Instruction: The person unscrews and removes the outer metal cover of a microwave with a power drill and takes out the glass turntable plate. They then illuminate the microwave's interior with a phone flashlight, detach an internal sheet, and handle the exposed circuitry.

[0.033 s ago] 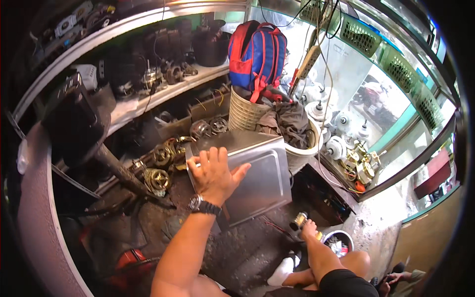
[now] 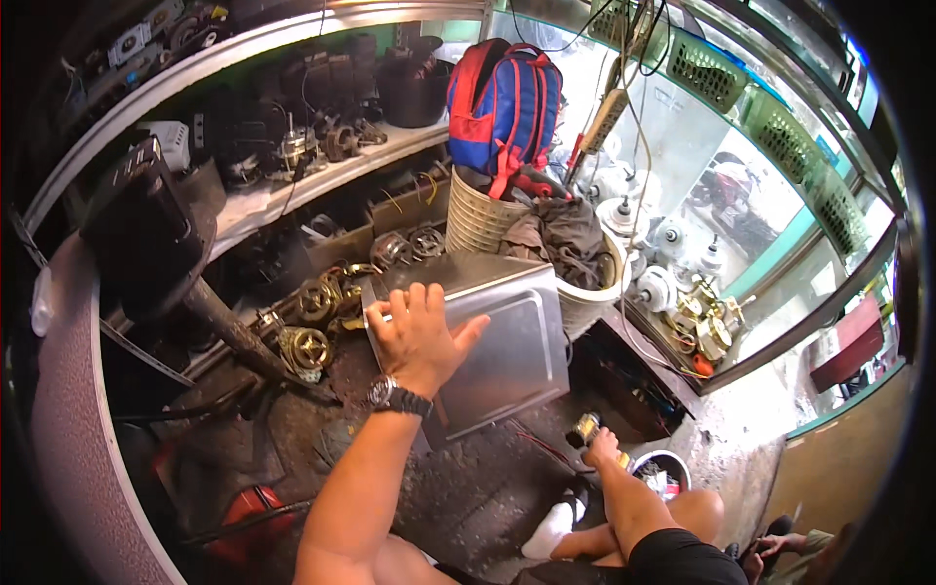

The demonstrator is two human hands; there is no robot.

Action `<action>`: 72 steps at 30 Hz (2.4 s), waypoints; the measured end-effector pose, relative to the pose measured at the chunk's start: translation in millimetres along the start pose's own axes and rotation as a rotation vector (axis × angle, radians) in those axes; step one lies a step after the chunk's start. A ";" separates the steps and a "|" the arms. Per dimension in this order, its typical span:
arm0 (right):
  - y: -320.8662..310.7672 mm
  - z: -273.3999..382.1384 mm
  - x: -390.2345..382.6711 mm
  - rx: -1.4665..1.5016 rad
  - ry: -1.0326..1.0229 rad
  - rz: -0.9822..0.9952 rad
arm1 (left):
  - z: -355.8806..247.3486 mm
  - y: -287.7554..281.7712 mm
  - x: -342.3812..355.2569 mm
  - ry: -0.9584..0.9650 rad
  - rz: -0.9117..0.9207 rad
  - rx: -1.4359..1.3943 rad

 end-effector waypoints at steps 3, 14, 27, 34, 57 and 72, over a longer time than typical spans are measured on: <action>-34.0 24.8 -35.8 0.072 -0.152 0.119 | 12.6 -2.6 -7.3 -0.012 -0.037 0.035; -172.3 51.3 -292.4 0.867 -0.767 0.374 | 10.4 0.4 -13.1 -0.025 0.004 0.049; -176.9 135.8 -347.6 0.675 -1.061 0.223 | 17.8 7.3 -4.1 -0.043 0.041 0.030; -186.1 145.1 -341.4 0.608 -1.183 -0.011 | 18.0 7.9 -2.1 -0.045 0.031 0.045; -201.9 160.2 -344.9 0.595 -1.196 0.046 | 19.3 7.6 0.7 -0.037 0.015 0.053; -217.8 175.2 -353.8 0.507 -1.233 -0.018 | 16.8 9.2 -1.6 -0.042 0.060 0.062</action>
Point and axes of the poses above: each hand's wrist, its own x-axis towards the middle knuckle, its own y-axis out of the palm, z = x × y, the point moved 7 cm from there along x, towards the middle knuckle, and after that the axes turned 5 degrees about z, right-handed, at the moved point
